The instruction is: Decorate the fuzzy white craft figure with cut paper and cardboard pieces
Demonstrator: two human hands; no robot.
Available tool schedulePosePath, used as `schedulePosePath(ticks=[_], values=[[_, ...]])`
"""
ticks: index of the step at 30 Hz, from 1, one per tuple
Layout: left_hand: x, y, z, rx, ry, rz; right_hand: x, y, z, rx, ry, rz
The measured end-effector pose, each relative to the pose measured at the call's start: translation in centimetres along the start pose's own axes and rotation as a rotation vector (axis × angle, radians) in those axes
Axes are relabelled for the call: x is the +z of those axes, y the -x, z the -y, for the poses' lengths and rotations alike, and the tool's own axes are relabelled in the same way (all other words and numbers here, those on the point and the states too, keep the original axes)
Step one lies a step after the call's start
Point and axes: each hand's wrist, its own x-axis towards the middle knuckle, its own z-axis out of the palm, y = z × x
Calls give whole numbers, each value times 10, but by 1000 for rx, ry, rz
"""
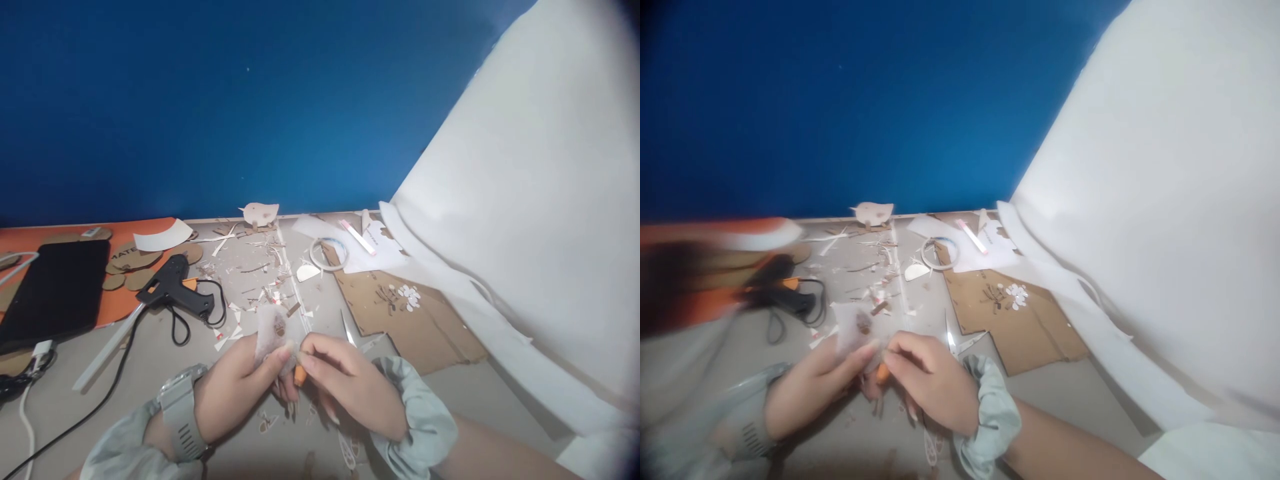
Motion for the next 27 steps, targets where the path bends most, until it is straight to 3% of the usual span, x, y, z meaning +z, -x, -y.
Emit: schedulePosePath(ticks=[19,27], values=[[0,-1,1,-7,-18,15,-4,0,11,-70,260,34],[1,0,1,12,49,-22,4,0,0,-101,119,-13]])
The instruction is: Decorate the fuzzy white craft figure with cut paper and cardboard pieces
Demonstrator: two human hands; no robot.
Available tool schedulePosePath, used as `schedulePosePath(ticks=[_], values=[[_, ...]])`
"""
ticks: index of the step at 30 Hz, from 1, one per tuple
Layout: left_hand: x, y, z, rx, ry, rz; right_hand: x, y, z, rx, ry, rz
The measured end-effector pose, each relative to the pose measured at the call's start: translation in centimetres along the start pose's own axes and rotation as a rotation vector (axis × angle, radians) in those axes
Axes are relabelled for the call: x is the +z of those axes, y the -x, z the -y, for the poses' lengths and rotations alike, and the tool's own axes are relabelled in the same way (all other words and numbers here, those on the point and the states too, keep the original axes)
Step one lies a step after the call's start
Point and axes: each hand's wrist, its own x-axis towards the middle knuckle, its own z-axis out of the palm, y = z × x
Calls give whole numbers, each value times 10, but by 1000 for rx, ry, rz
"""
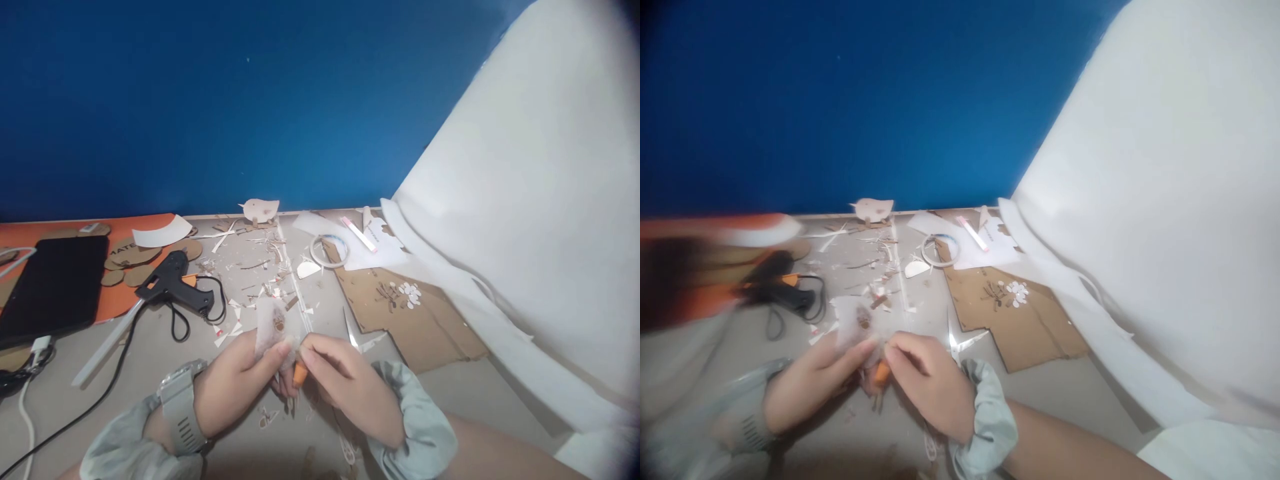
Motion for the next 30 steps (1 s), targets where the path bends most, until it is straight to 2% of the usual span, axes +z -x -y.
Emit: schedulePosePath(ticks=[4,9,19,30], values=[[1,-1,-2,-20,58,-46,6,0,-3,28,-69,-50],[1,-2,-5,-49,142,-32,8,0,-2,30,-122,-70],[2,-2,-7,-67,143,-15,9,0,3,-14,-39,-140],[2,0,-4,-43,114,-47,7,-1,4,-79,56,-121]])
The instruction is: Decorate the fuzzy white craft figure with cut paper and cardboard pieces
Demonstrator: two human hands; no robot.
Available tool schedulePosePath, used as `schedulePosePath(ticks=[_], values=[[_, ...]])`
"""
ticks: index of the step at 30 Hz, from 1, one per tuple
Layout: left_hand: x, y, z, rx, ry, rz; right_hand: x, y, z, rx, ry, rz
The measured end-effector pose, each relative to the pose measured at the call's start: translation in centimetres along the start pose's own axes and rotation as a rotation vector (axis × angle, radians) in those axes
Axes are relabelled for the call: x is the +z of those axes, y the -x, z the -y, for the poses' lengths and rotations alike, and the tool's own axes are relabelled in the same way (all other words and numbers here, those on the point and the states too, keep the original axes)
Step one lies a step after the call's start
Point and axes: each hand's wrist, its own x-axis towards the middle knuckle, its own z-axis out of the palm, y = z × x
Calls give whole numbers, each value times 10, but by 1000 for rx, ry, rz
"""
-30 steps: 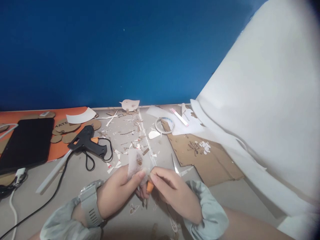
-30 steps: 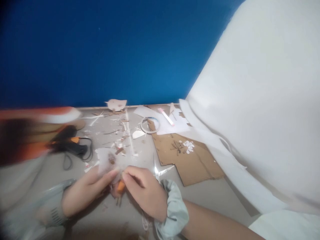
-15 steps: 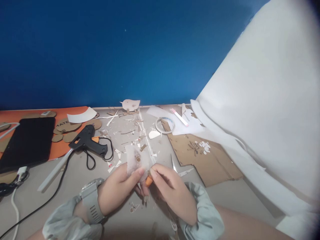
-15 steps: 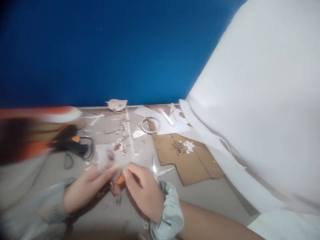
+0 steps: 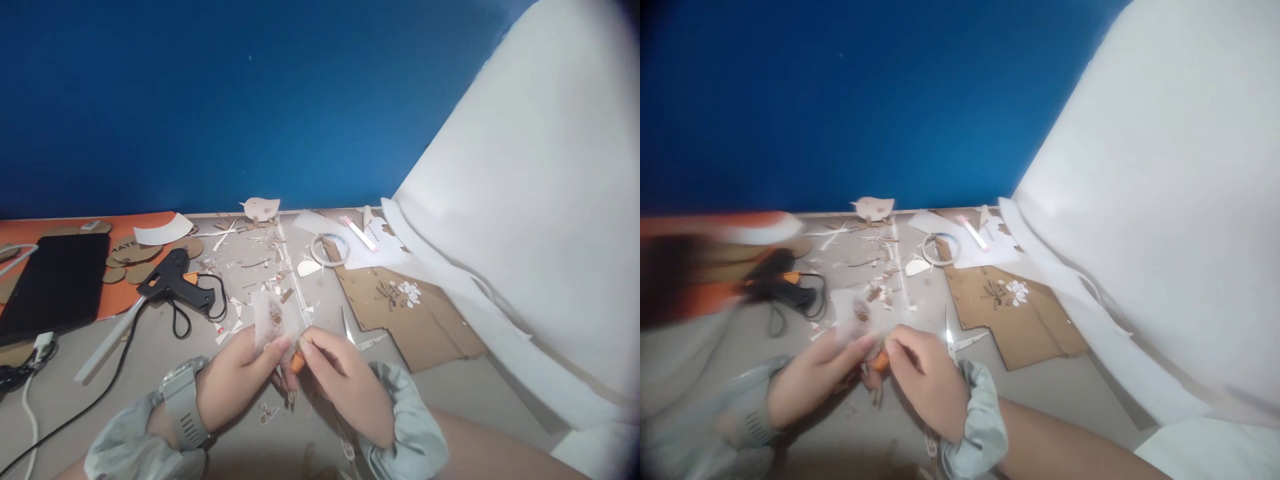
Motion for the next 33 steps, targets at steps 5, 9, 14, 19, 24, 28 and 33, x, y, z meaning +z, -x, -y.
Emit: schedulePosePath(ticks=[5,9,14,19,24,28,33], values=[[-1,0,-1,-2,-78,37,1,0,-1,-11,18,-32],[-1,0,-1,15,-126,32,1,0,-3,-19,42,-38],[-2,0,0,39,-133,42,1,0,-5,-32,59,-36],[-2,1,3,31,-104,32,1,0,-5,-29,75,-37],[-3,1,4,43,-109,37,1,0,-3,-22,42,-36],[-3,0,4,64,-164,41,-1,0,-4,-19,78,-50],[-2,0,4,89,-209,35,-3,1,-4,-35,92,-50]])
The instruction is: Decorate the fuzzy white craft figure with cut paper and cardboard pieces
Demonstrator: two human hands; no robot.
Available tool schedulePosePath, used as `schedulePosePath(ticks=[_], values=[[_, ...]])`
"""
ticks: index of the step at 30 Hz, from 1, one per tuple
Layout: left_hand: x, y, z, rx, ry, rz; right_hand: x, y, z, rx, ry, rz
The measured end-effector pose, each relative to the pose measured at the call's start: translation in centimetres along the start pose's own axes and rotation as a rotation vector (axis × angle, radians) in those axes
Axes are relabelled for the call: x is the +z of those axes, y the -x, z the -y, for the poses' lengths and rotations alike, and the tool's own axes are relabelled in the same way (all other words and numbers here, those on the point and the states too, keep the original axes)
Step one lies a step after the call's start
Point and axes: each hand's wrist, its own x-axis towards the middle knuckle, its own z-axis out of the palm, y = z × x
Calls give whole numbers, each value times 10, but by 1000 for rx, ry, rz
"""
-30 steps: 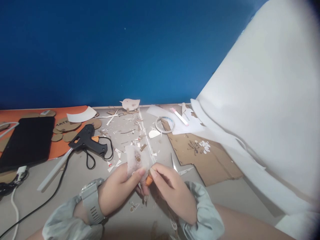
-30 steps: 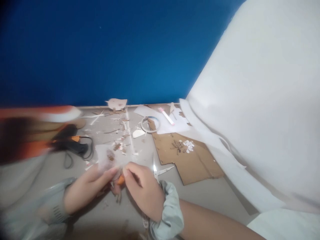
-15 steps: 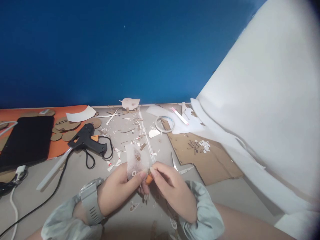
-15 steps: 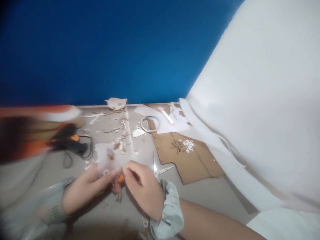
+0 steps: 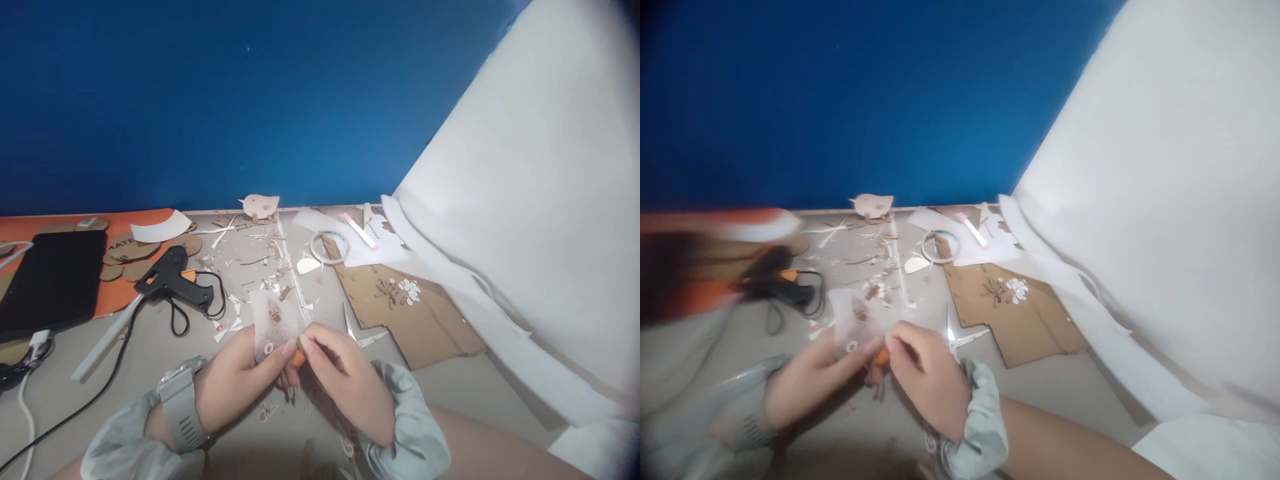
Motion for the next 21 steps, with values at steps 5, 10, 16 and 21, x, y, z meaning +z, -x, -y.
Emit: schedulePosePath(ticks=[5,10,16,21], values=[[1,1,2,0,8,-2,0,0,-1,4,-2,11],[1,2,3,12,10,0,0,-1,-3,0,1,22],[2,2,5,-8,49,4,-1,0,-2,9,3,13],[1,3,3,-5,12,-12,0,-1,-2,-19,34,71]])
